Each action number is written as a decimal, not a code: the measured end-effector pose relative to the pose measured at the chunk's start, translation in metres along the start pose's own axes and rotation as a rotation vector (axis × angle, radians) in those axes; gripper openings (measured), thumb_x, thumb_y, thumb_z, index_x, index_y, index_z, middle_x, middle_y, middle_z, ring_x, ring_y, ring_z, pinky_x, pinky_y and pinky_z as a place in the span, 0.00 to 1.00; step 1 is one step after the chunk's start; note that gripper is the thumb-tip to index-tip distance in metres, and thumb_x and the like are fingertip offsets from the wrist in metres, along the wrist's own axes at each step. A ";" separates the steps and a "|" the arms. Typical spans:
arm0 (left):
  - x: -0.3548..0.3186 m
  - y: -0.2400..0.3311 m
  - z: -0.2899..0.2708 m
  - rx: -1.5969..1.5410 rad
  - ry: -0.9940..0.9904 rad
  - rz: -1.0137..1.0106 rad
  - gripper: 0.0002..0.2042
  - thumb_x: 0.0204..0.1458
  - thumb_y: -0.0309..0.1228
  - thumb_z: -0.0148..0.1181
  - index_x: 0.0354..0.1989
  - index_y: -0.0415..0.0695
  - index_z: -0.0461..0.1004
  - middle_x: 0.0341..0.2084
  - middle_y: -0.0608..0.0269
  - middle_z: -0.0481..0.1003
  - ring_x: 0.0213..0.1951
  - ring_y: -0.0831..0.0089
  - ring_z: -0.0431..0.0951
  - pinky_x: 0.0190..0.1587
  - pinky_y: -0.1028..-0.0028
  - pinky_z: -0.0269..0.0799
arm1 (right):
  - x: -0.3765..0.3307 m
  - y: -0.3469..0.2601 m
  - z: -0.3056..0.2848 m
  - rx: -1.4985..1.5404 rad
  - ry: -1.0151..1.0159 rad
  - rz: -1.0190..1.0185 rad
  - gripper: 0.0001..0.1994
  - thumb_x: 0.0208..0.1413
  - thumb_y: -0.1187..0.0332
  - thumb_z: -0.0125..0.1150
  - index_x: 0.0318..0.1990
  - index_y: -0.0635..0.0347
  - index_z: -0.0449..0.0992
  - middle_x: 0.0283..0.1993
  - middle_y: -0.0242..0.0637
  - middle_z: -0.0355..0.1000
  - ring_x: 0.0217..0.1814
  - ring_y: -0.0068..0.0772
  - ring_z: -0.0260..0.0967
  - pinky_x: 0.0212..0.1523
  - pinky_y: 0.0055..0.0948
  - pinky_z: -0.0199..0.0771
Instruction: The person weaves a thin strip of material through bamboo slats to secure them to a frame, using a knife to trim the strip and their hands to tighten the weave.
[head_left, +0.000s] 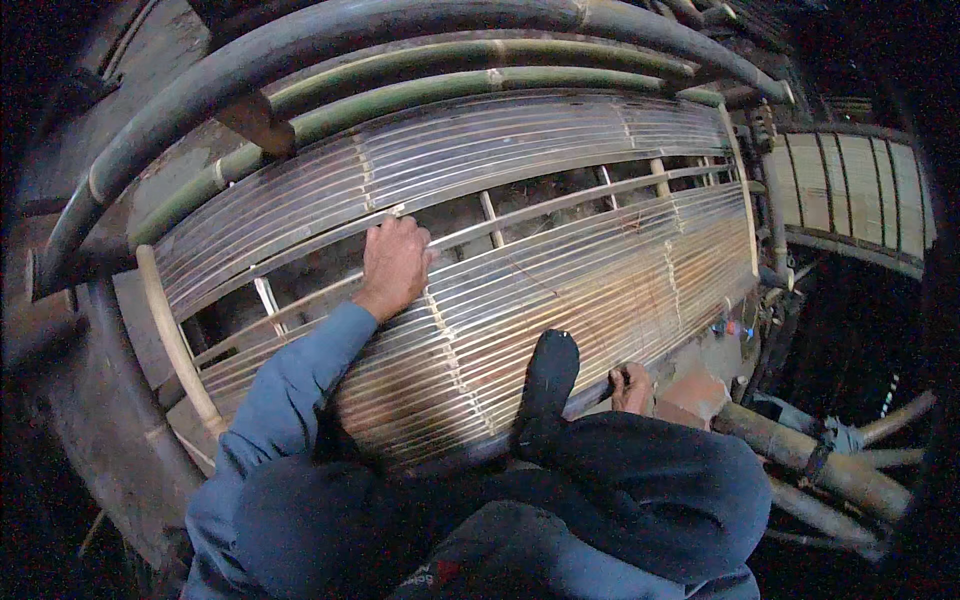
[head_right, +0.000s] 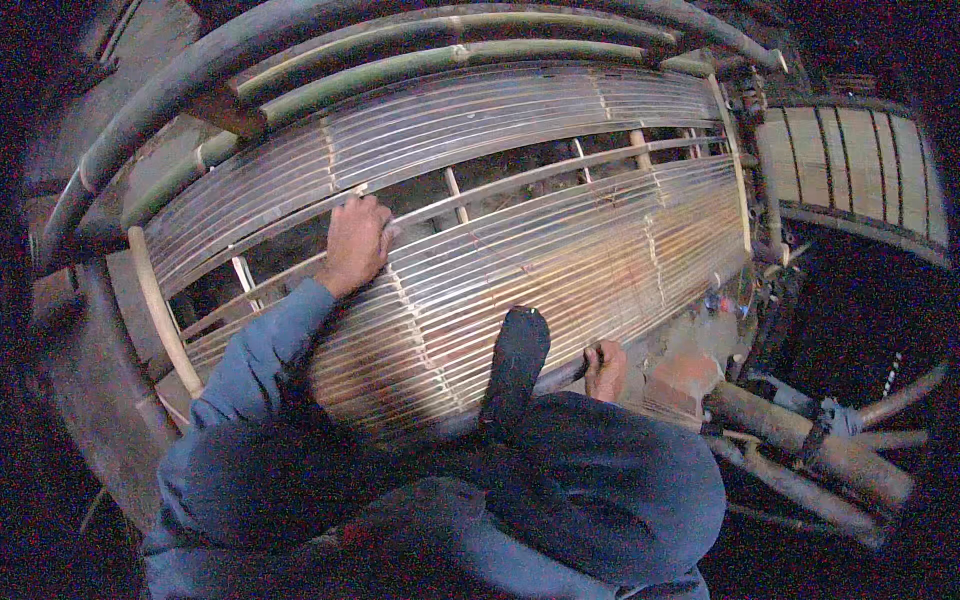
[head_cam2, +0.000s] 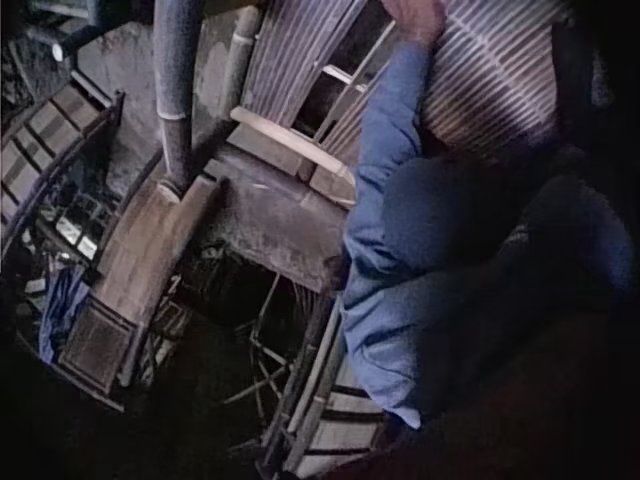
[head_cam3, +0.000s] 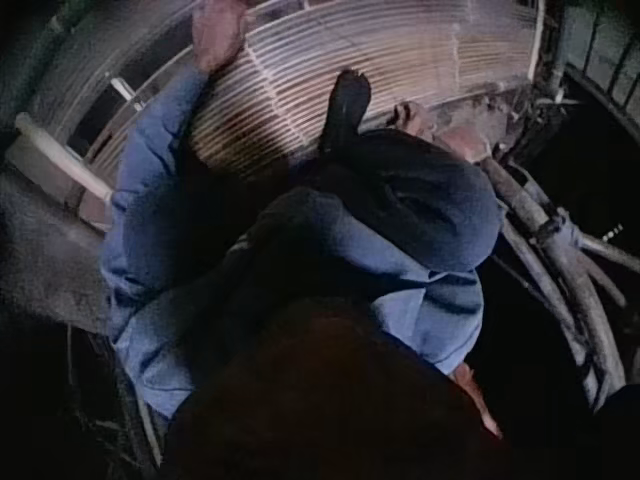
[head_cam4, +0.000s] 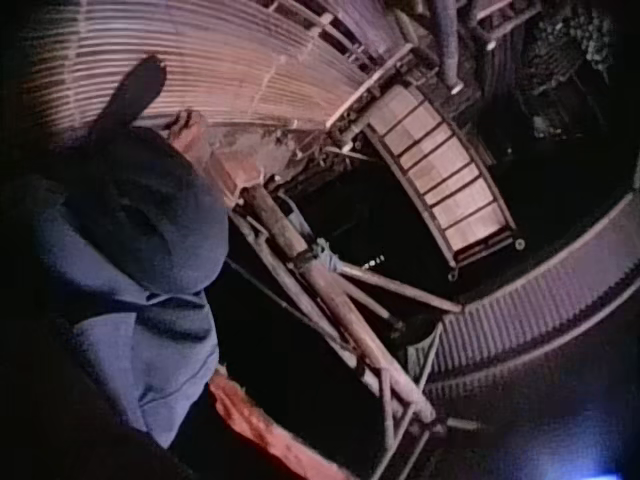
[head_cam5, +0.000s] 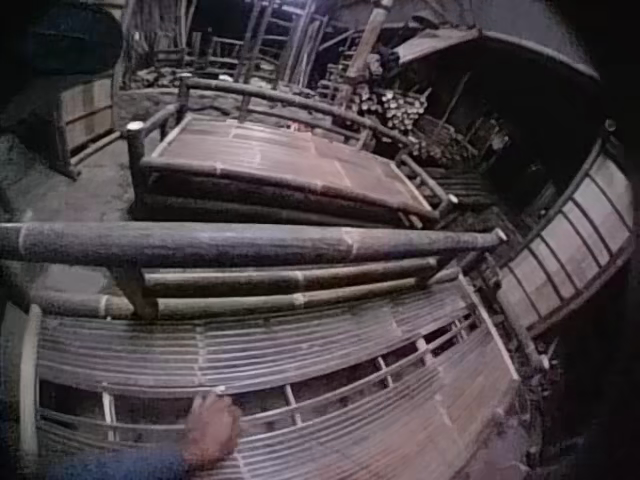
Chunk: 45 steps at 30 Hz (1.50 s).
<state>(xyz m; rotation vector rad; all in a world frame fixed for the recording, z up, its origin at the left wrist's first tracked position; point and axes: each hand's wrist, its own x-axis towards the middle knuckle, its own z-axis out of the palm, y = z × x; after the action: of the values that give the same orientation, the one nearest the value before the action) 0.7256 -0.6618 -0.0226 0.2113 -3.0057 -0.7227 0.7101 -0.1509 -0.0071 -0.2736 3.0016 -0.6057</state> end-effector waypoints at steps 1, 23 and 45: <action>0.006 0.009 0.003 -0.010 0.040 -0.033 0.09 0.55 0.35 0.63 0.37 0.43 0.80 0.37 0.55 0.74 0.45 0.57 0.72 0.45 0.57 0.64 | 0.007 0.026 -0.010 0.095 -0.133 0.097 0.08 0.53 0.73 0.68 0.34 0.63 0.73 0.29 0.41 0.71 0.34 0.48 0.68 0.38 0.43 0.68; 0.048 0.111 0.032 -0.292 0.065 -0.457 0.13 0.54 0.35 0.66 0.41 0.37 0.80 0.42 0.41 0.79 0.44 0.46 0.80 0.50 0.56 0.74 | 0.225 -0.009 -0.148 1.429 -0.377 0.255 0.12 0.69 0.60 0.57 0.34 0.54 0.68 0.22 0.23 0.55 0.24 0.21 0.54 0.35 0.32 0.65; 0.063 0.076 0.077 -0.415 -0.121 -0.701 0.19 0.51 0.34 0.58 0.52 0.48 0.82 0.43 0.42 0.81 0.46 0.43 0.81 0.52 0.51 0.75 | 0.258 -0.223 0.098 -0.186 -0.444 -0.766 0.06 0.47 0.75 0.63 0.35 0.63 0.78 0.29 0.54 0.78 0.35 0.59 0.78 0.38 0.54 0.78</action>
<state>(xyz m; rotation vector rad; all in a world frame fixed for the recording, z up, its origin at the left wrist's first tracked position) 0.6485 -0.5695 -0.0558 1.2616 -2.7591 -1.4162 0.5018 -0.4379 -0.0179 -1.3908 2.4446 -0.2368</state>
